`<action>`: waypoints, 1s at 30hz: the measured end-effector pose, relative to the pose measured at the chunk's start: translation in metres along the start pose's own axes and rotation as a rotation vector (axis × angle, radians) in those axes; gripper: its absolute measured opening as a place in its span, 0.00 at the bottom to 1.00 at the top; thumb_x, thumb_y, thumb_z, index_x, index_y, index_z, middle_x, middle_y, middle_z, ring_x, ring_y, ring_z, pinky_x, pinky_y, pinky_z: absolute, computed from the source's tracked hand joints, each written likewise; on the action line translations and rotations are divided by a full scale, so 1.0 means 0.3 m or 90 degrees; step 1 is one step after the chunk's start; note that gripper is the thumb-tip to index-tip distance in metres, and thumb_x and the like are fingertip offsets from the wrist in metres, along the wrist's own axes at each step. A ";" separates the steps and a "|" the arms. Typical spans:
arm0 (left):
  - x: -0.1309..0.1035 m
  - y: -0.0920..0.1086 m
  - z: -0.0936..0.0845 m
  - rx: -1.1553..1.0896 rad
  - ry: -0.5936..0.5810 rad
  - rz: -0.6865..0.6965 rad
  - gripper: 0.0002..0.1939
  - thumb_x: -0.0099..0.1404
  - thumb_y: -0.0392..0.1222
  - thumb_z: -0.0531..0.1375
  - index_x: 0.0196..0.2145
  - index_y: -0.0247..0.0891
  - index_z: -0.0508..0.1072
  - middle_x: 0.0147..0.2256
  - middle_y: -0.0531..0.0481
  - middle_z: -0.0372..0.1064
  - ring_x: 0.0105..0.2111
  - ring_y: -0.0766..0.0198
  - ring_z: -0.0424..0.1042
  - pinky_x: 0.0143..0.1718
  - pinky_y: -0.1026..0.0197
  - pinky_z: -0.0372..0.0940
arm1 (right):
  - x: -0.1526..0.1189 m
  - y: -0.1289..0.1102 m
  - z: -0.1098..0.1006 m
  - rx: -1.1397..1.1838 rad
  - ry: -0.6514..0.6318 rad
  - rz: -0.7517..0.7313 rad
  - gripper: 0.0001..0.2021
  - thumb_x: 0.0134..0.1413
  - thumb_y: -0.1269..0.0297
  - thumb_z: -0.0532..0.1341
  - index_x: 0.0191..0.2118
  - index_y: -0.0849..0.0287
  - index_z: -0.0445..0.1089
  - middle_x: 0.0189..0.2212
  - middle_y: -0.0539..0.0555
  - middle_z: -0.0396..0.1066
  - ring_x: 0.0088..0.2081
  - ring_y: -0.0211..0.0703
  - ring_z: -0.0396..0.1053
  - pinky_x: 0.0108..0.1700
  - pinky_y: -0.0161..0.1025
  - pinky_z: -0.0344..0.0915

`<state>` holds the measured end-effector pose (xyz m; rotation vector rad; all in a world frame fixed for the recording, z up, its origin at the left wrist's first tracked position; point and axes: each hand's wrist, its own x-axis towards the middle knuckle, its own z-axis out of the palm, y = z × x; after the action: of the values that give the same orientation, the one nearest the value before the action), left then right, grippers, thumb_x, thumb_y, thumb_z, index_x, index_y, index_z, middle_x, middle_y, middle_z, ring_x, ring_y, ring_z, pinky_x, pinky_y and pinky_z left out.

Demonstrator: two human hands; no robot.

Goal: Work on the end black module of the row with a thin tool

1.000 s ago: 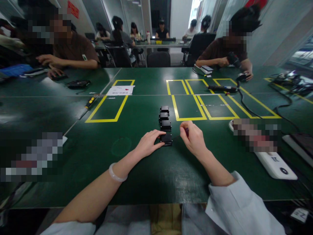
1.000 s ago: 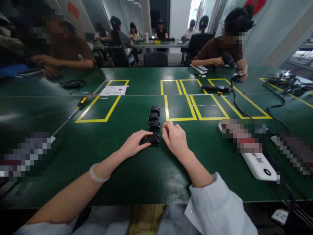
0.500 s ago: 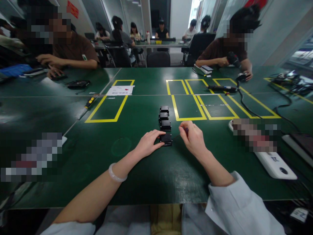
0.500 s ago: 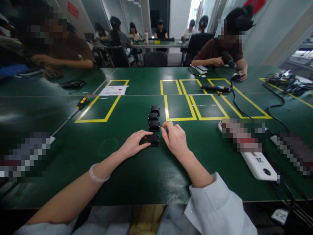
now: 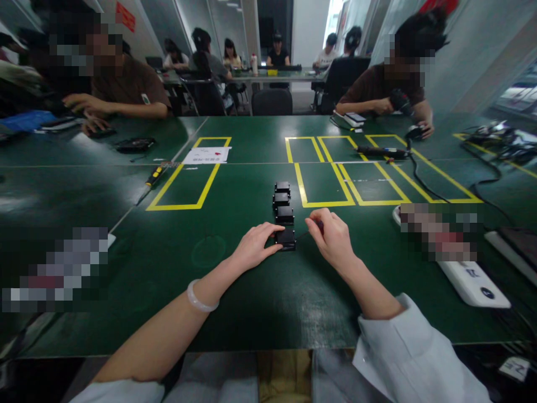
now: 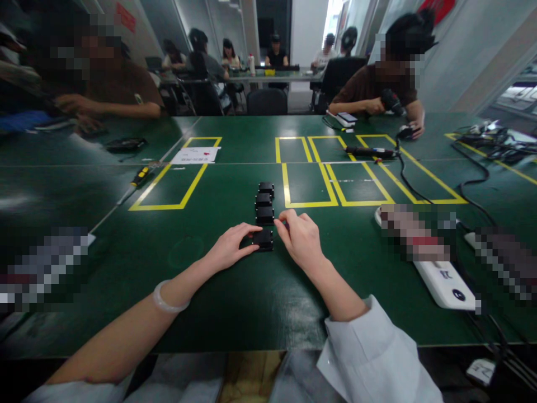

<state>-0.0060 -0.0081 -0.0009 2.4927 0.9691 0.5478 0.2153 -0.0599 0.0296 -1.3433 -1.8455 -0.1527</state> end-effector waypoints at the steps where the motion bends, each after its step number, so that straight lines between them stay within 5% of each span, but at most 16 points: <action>1: 0.000 0.000 0.000 0.000 0.000 0.000 0.19 0.64 0.44 0.60 0.53 0.44 0.65 0.46 0.48 0.68 0.45 0.56 0.69 0.46 0.55 0.63 | -0.001 0.001 0.002 0.000 0.001 0.002 0.06 0.63 0.63 0.52 0.37 0.57 0.63 0.27 0.51 0.67 0.27 0.39 0.62 0.33 0.37 0.59; 30: 0.000 0.001 -0.003 -0.002 -0.003 -0.002 0.19 0.64 0.44 0.60 0.53 0.44 0.65 0.46 0.48 0.68 0.45 0.56 0.69 0.46 0.55 0.63 | 0.002 -0.005 -0.007 0.012 -0.025 0.016 0.07 0.62 0.62 0.52 0.35 0.57 0.63 0.27 0.51 0.68 0.28 0.39 0.63 0.35 0.38 0.59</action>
<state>-0.0064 -0.0080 0.0000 2.4883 0.9704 0.5408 0.2151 -0.0613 0.0318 -1.3638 -1.8575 -0.0965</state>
